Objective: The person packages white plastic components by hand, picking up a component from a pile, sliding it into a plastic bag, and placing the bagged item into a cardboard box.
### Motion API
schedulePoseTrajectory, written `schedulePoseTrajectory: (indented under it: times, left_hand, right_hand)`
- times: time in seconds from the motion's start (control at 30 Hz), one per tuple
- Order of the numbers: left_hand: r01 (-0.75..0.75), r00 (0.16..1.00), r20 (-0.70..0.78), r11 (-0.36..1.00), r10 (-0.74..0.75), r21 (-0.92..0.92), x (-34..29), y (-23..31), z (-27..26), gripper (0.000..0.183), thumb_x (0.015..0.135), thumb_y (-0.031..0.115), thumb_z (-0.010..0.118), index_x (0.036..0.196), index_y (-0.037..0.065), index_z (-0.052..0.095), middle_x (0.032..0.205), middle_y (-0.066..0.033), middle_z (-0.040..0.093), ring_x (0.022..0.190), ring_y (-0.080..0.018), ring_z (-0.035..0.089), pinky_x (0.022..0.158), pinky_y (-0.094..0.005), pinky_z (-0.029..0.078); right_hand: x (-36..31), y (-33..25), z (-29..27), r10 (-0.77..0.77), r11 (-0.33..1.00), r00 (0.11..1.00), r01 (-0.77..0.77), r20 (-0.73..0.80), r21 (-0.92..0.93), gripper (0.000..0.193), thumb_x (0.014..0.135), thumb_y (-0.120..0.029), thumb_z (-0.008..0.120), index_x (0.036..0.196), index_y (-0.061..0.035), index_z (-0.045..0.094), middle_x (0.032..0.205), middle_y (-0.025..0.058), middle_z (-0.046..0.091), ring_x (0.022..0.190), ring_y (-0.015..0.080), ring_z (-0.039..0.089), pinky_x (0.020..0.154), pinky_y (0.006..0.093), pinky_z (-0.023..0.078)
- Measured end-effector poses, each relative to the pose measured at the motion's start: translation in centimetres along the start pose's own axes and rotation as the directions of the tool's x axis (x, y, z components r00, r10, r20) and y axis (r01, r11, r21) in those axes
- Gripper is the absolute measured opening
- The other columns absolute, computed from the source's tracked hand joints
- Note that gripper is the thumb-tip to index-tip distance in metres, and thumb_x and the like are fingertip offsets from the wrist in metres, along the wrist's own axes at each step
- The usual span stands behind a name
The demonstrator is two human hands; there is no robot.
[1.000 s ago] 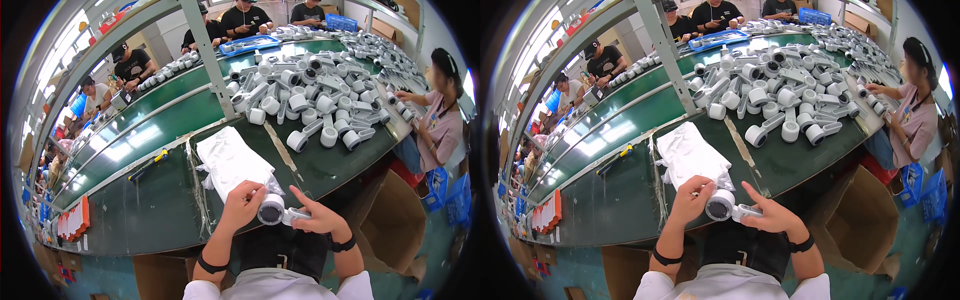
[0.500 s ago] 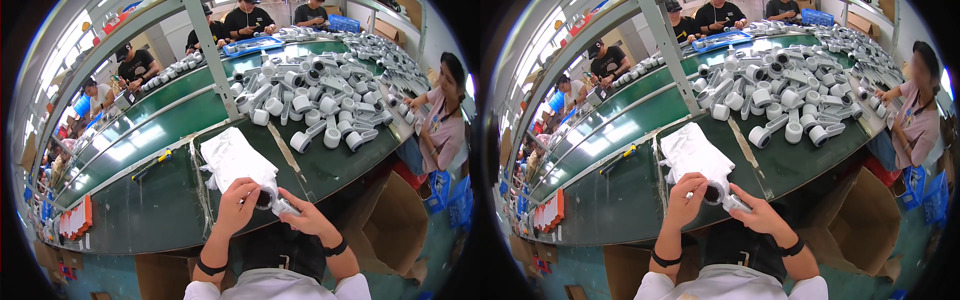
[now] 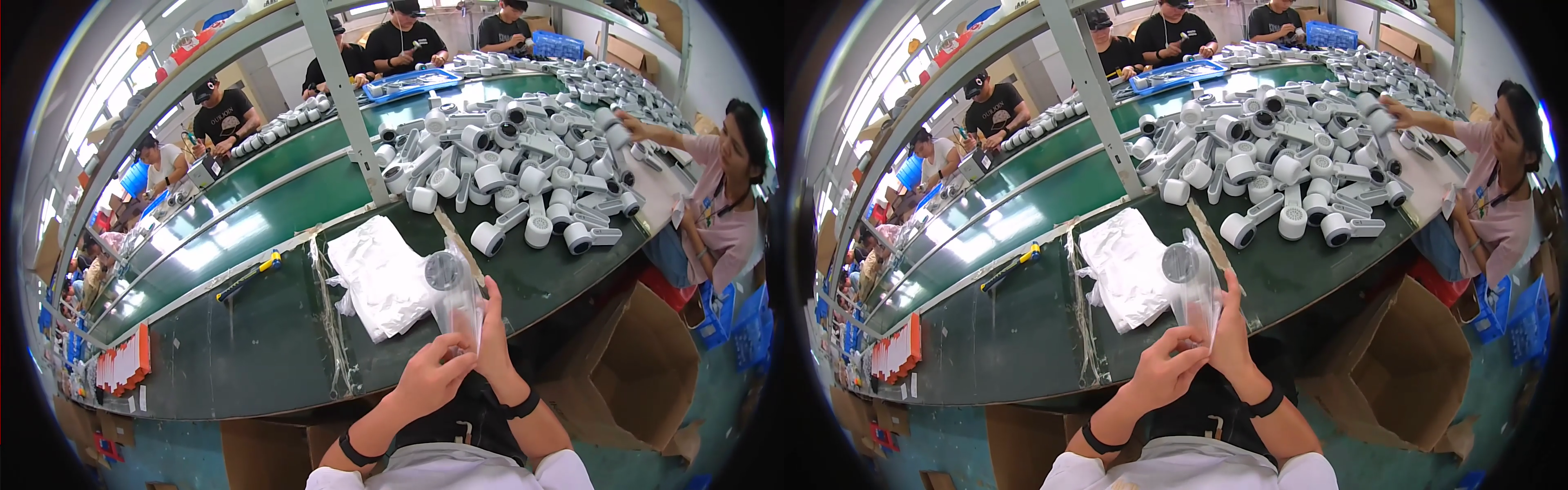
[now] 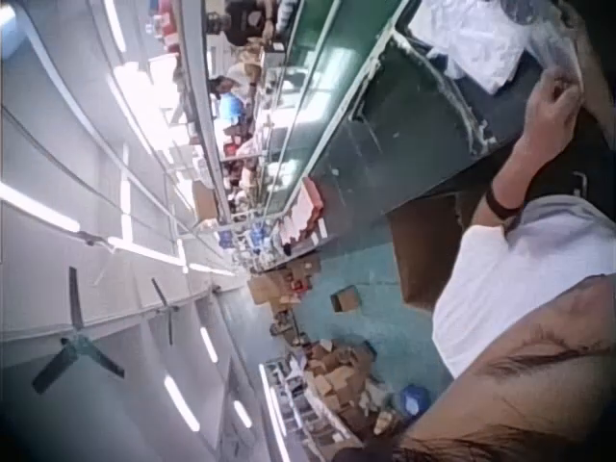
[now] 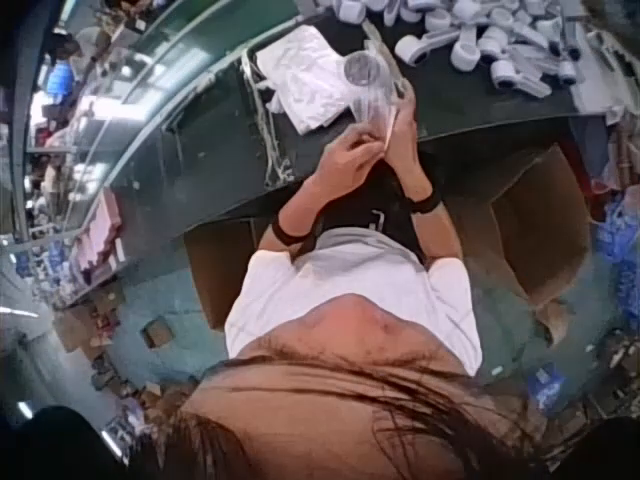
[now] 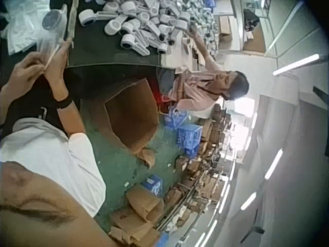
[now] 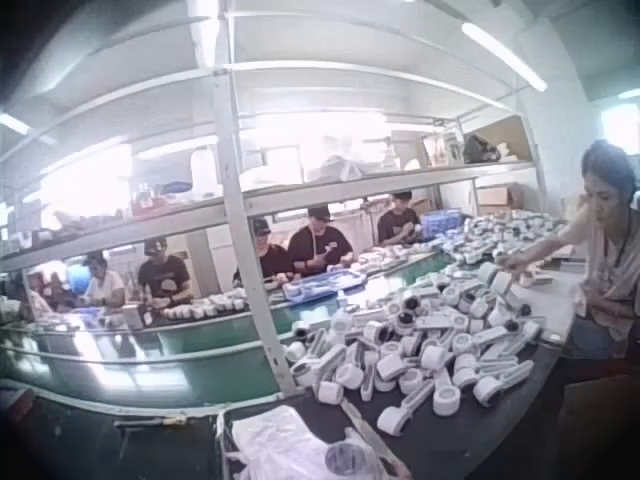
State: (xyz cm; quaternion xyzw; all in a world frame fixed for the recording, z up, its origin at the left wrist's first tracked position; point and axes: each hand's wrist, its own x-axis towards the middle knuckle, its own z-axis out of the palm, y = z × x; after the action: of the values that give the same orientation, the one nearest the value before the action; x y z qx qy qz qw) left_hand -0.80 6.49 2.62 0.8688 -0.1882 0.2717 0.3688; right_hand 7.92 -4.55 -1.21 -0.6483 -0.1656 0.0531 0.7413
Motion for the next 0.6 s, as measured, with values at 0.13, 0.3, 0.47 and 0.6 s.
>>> schedulePoseTrajectory:
  times: [0.13, 0.3, 0.47, 0.6]
  left_hand:
    - [0.023, 0.999, -0.040, 0.981, -0.031, -0.194, -0.7, -1.3, -1.3, 0.028, 0.079, 0.004, 0.074, 0.104, -0.001, 0.061, 0.107, -0.0105, 0.058, 0.085, -0.0231, 0.067, 0.074, -0.0305, 0.054]
    - [0.297, 0.740, -0.118, 0.480, -0.662, -0.826, -1.9, -3.6, -1.4, 0.051, 0.096, 0.021, 0.060, 0.137, 0.002, 0.037, 0.126, -0.0125, 0.052, 0.114, -0.0260, 0.058, 0.093, -0.0378, 0.051]
    - [0.381, 0.622, 0.215, 0.051, -0.753, -0.923, -3.2, -3.2, -0.8, 0.048, 0.100, 0.020, 0.052, 0.142, 0.005, 0.036, 0.138, -0.0131, 0.050, 0.124, -0.0251, 0.052, 0.101, -0.0398, 0.047]
    - [0.205, 0.621, -0.027, 0.195, -0.783, -0.959, -3.5, -2.8, -3.1, 0.044, 0.100, 0.014, 0.052, 0.141, 0.008, 0.037, 0.130, -0.0111, 0.055, 0.114, -0.0234, 0.059, 0.095, -0.0377, 0.051]
  right_hand:
    - [-0.1, -0.6, 0.7, -0.084, 0.986, 0.995, 0.091, 0.050, -0.143, 0.049, 0.097, -0.015, 0.058, 0.140, -0.0015, 0.038, 0.115, 0.0097, 0.061, 0.096, 0.0133, 0.061, 0.080, 0.0275, 0.051]
    - [-1.2, -1.7, 3.8, 0.080, 0.846, 0.982, -0.157, 0.169, 0.510, 0.041, 0.102, -0.021, 0.051, 0.137, -0.0021, 0.042, 0.118, 0.0055, 0.059, 0.102, 0.0107, 0.058, 0.087, 0.0258, 0.049]
    - [-1.8, -2.7, 6.7, -0.411, 0.867, 0.911, 0.406, 0.046, -0.289, 0.028, 0.091, -0.011, 0.062, 0.116, 0.0009, 0.061, 0.102, 0.0131, 0.063, 0.092, 0.0250, 0.059, 0.082, 0.0351, 0.047]
    - [-0.9, -3.2, 5.8, -0.550, 0.666, 0.830, 0.504, 0.095, -0.549, 0.021, 0.083, -0.009, 0.069, 0.103, -0.0031, 0.067, 0.103, 0.0109, 0.064, 0.088, 0.0292, 0.058, 0.079, 0.0365, 0.048]
